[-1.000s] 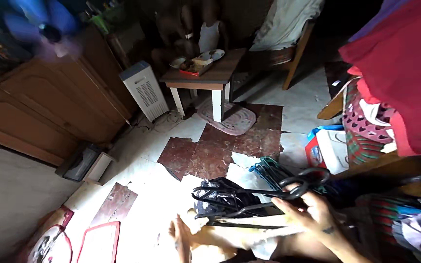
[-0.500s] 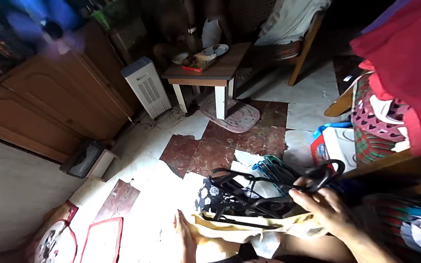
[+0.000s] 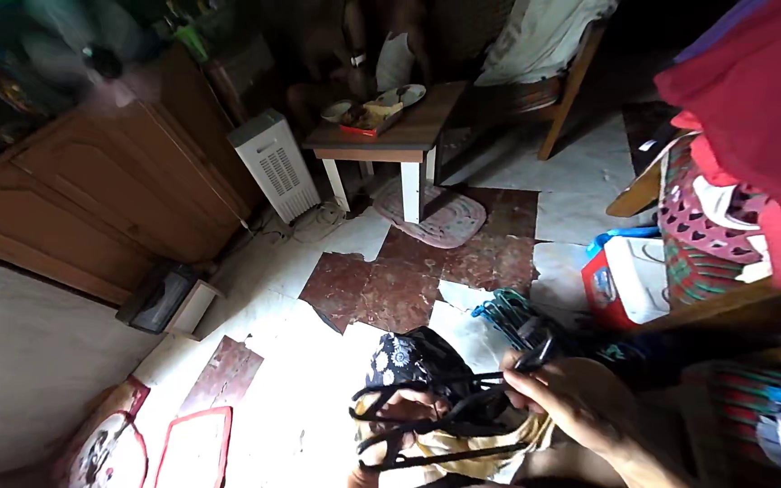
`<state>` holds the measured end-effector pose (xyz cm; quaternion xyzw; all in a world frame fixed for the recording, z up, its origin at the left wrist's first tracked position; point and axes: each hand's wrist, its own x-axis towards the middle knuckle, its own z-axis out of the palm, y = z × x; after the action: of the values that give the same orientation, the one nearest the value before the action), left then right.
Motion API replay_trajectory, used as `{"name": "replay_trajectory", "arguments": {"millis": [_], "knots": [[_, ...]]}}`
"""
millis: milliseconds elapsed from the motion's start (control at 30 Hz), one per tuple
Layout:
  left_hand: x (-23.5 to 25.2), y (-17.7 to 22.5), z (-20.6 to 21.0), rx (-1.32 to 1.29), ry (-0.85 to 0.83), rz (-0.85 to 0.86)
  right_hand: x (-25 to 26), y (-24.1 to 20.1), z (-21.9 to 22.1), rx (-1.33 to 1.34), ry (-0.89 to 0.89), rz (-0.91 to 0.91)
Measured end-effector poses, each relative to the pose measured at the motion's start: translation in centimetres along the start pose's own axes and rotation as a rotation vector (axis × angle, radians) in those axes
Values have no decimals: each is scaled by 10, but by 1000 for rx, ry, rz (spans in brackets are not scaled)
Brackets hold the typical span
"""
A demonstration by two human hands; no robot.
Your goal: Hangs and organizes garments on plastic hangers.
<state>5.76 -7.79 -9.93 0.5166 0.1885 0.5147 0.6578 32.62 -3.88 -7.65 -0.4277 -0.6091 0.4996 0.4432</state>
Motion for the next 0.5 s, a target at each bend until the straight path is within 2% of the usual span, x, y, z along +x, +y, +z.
{"name": "replay_trajectory", "arguments": {"millis": [100,167,300,367,433,500], "knots": [[1,-12,-3,-369,-143,-111,-3,-1,-6,-56,-39,-47],[0,-18,-7,-476,-178,-121,-4,3,-12,-108,-54,-80],[16,0,-12,-362,-305,-229,-7,19,-18,-271,-73,-158],[24,11,-16,-243,-345,-221,-9,25,-18,-357,-77,-170],[33,22,-23,-45,-430,-183,-9,23,-16,-464,-66,-141],[37,35,-30,46,-486,-214,-10,22,-15,-533,-79,-65]]}}
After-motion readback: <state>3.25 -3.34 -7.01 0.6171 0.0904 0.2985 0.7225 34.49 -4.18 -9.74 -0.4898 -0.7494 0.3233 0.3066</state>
